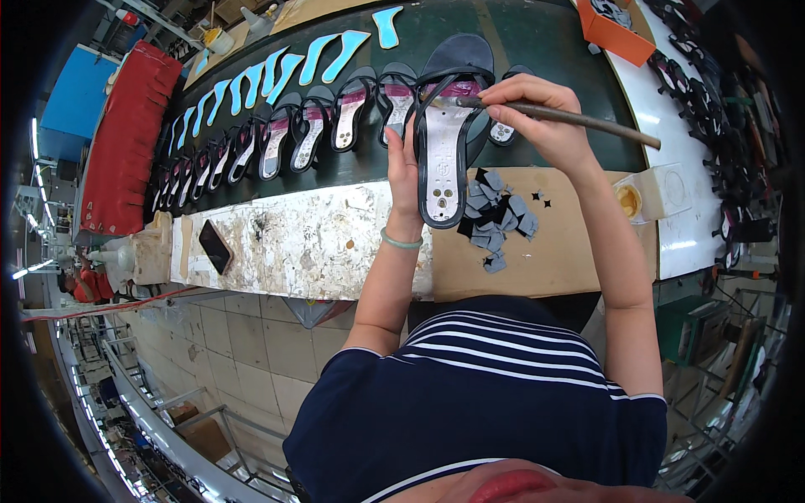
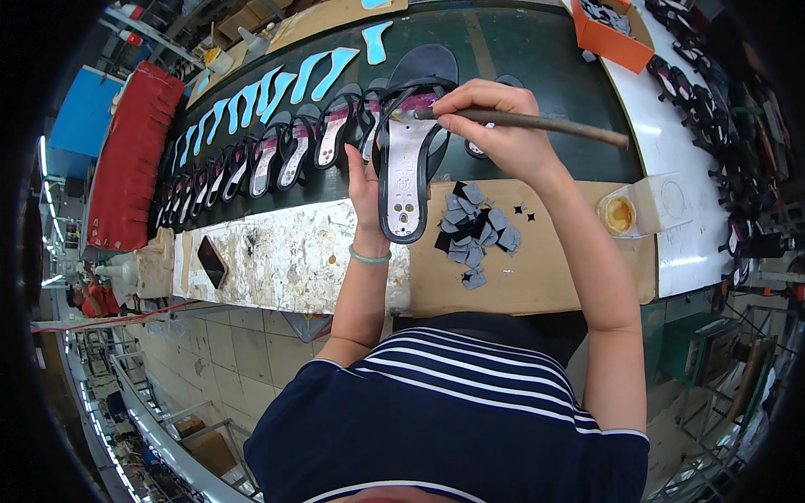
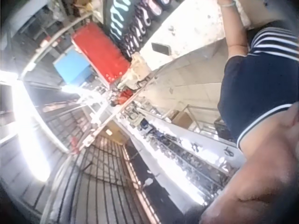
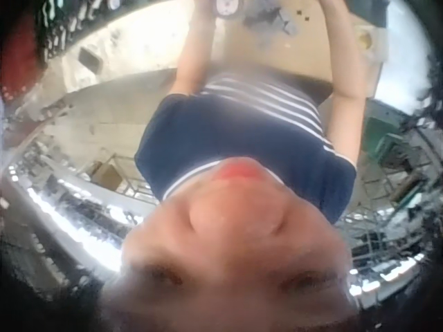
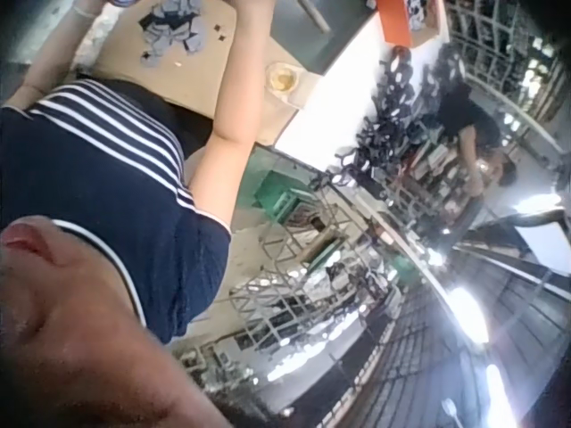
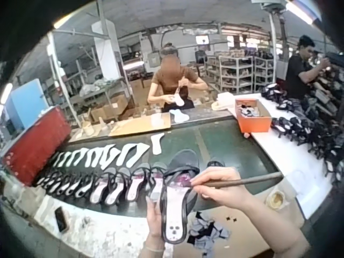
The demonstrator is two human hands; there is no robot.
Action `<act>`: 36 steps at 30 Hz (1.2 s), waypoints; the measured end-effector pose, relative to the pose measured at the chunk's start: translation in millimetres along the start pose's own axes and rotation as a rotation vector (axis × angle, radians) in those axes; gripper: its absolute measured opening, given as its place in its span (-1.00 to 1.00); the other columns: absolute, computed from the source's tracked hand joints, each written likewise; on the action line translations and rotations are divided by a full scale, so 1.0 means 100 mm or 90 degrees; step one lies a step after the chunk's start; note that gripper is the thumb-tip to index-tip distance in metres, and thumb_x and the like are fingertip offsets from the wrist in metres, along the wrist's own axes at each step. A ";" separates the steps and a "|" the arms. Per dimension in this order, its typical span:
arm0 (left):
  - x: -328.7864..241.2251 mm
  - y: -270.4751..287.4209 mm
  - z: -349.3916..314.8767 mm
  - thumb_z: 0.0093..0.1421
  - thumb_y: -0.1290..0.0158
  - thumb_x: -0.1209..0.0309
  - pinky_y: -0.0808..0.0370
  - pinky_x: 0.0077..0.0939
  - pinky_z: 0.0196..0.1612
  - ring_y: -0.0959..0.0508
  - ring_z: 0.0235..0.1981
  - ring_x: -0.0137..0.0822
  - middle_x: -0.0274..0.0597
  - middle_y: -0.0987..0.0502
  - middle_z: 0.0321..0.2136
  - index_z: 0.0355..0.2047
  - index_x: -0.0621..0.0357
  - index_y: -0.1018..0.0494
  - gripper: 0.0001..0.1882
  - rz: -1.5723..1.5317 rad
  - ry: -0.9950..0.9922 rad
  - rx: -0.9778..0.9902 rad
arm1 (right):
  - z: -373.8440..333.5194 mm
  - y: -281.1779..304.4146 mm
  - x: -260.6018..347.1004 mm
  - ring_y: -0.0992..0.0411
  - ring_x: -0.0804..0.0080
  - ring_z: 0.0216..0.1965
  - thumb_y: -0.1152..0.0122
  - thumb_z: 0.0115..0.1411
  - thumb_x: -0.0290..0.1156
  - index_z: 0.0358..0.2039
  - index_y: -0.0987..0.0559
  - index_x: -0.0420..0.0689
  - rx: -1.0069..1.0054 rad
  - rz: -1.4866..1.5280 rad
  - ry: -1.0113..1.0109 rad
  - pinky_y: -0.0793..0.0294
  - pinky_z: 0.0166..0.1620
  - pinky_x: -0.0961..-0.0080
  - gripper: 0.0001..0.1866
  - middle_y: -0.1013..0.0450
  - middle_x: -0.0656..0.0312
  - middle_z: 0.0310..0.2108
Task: The recorder uses a brush to apply glue to the footbeds of several sandals.
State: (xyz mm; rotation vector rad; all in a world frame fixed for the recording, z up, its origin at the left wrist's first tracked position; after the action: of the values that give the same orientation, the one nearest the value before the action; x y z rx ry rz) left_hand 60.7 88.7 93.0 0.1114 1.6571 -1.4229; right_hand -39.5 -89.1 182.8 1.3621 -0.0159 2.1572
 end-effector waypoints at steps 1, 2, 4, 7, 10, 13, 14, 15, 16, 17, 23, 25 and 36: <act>-0.01 0.01 0.00 0.36 0.57 -0.24 -0.64 -0.52 -0.42 -0.63 -0.31 -0.34 -0.09 -0.49 -0.02 0.31 0.05 -0.09 -0.23 0.009 -0.003 0.043 | 0.01 0.01 0.01 -0.52 0.57 -0.35 -0.32 0.06 -0.55 -0.34 -0.67 -0.22 0.008 0.009 -0.016 -0.47 -0.29 0.64 -0.87 -0.58 0.25 -0.38; 0.01 0.01 0.00 0.33 0.57 -0.27 -0.64 -0.48 -0.44 -0.63 -0.37 -0.30 -0.06 -0.52 -0.11 0.25 0.10 -0.16 -0.20 0.004 0.002 -0.004 | 0.03 0.03 0.01 -0.51 0.59 -0.36 -0.33 0.06 -0.54 -0.34 -0.68 -0.22 0.017 0.019 -0.032 -0.45 -0.30 0.65 -0.87 -0.58 0.26 -0.39; 0.02 -0.04 0.02 0.29 0.56 -0.34 -0.63 -0.41 -0.48 -0.63 -0.50 -0.22 0.00 -0.58 -0.28 0.12 0.21 -0.31 -0.12 -0.006 0.011 -0.098 | 0.04 0.06 -0.01 -0.48 0.63 -0.39 -0.33 0.06 -0.52 -0.34 -0.68 -0.21 0.032 0.010 -0.047 -0.42 -0.33 0.68 -0.88 -0.57 0.29 -0.42; 0.04 -0.04 0.02 0.30 0.55 -0.33 -0.63 -0.41 -0.48 -0.63 -0.50 -0.22 0.00 -0.58 -0.28 0.13 0.20 -0.30 -0.13 -0.007 0.003 -0.109 | 0.05 0.08 -0.04 -0.44 0.67 -0.39 -0.33 0.07 -0.51 -0.34 -0.68 -0.21 0.047 0.010 -0.078 -0.37 -0.34 0.70 -0.88 -0.56 0.32 -0.43; 0.04 -0.04 0.02 0.30 0.54 -0.32 -0.63 -0.41 -0.47 -0.63 -0.49 -0.23 0.00 -0.58 -0.27 0.15 0.19 -0.29 -0.14 -0.011 -0.001 -0.107 | 0.07 0.10 0.02 -0.44 0.63 -0.33 -0.30 0.11 -0.53 -0.33 -0.68 -0.23 0.072 -0.002 -0.118 -0.39 -0.25 0.67 -0.89 -0.55 0.30 -0.36; 0.03 -0.04 0.02 0.31 0.55 -0.31 -0.62 -0.44 -0.41 -0.62 -0.41 -0.25 -0.02 -0.56 -0.21 0.18 0.17 -0.24 -0.16 -0.006 -0.003 -0.093 | 0.06 0.10 0.02 -0.43 0.64 -0.34 -0.31 0.11 -0.53 -0.33 -0.68 -0.23 0.074 0.029 -0.128 -0.39 -0.25 0.67 -0.89 -0.54 0.30 -0.38; 0.02 -0.05 0.02 0.32 0.55 -0.29 -0.61 -0.45 -0.35 -0.61 -0.34 -0.27 -0.05 -0.53 -0.16 0.21 0.16 -0.21 -0.17 0.001 -0.004 -0.081 | 0.06 0.10 0.01 -0.45 0.65 -0.37 -0.32 0.09 -0.51 -0.34 -0.68 -0.22 0.067 0.030 -0.117 -0.40 -0.29 0.69 -0.89 -0.56 0.30 -0.42; 0.00 -0.06 0.01 0.34 0.56 -0.26 -0.60 -0.49 -0.24 -0.58 -0.20 -0.32 -0.09 -0.48 -0.04 0.26 0.13 -0.15 -0.20 0.016 -0.005 -0.057 | 0.06 0.10 -0.01 -0.46 0.67 -0.40 -0.33 0.08 -0.49 -0.34 -0.69 -0.21 0.060 0.031 -0.107 -0.41 -0.33 0.71 -0.88 -0.57 0.30 -0.46; 0.00 -0.05 0.00 0.34 0.56 -0.26 -0.60 -0.49 -0.23 -0.58 -0.20 -0.32 -0.09 -0.48 -0.04 0.26 0.13 -0.15 -0.20 0.020 -0.006 -0.055 | 0.06 0.10 -0.02 -0.48 0.69 -0.43 -0.34 0.06 -0.47 -0.35 -0.69 -0.20 0.053 0.032 -0.096 -0.42 -0.36 0.73 -0.87 -0.58 0.30 -0.50; 0.00 -0.04 0.00 0.34 0.56 -0.26 -0.60 -0.49 -0.23 -0.58 -0.20 -0.32 -0.09 -0.48 -0.04 0.26 0.13 -0.14 -0.20 0.023 -0.007 -0.053 | 0.04 0.11 -0.01 -0.48 0.69 -0.44 -0.34 0.06 -0.47 -0.35 -0.69 -0.19 0.052 0.036 -0.095 -0.42 -0.36 0.73 -0.87 -0.58 0.30 -0.51; 0.04 0.03 0.04 0.31 0.56 -0.31 -0.64 -0.41 -0.42 -0.64 -0.43 -0.25 -0.01 -0.57 -0.23 0.20 0.15 -0.23 -0.16 0.025 -0.025 -0.087 | -0.03 0.10 0.01 -0.45 0.70 -0.47 -0.35 0.06 -0.45 -0.36 -0.70 -0.19 0.053 0.057 -0.112 -0.38 -0.40 0.73 -0.87 -0.56 0.31 -0.54; 0.01 -0.02 0.04 0.32 0.57 -0.30 -0.64 -0.42 -0.41 -0.64 -0.41 -0.25 -0.02 -0.56 -0.21 0.22 0.13 -0.21 -0.17 0.025 -0.034 -0.086 | -0.06 0.09 0.02 -0.43 0.70 -0.48 -0.35 0.05 -0.46 -0.37 -0.70 -0.19 0.054 0.042 -0.121 -0.36 -0.41 0.72 -0.87 -0.55 0.33 -0.55; -0.04 0.01 0.06 0.36 0.55 -0.25 -0.53 -0.44 -0.05 -0.52 -0.03 -0.32 -0.15 -0.44 0.05 0.29 0.10 -0.11 -0.22 0.065 -0.067 -0.047 | -0.23 0.01 0.12 -0.46 0.63 -0.43 -0.31 0.06 -0.57 -0.36 -0.68 -0.27 0.051 0.061 -0.124 -0.44 -0.35 0.69 -0.89 -0.54 0.26 -0.44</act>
State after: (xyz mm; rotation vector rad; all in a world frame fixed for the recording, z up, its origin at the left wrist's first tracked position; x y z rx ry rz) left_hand 67.4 86.4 95.6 0.0778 1.5930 -1.2692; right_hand -62.8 -77.0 181.6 1.6441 -0.0724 2.1139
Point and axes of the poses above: each hand's wrist, its own z-axis towards the middle knuckle, its own y-axis out of the back of the hand, x = y × z, the point moved 1 cm from there along z, towards the middle knuckle
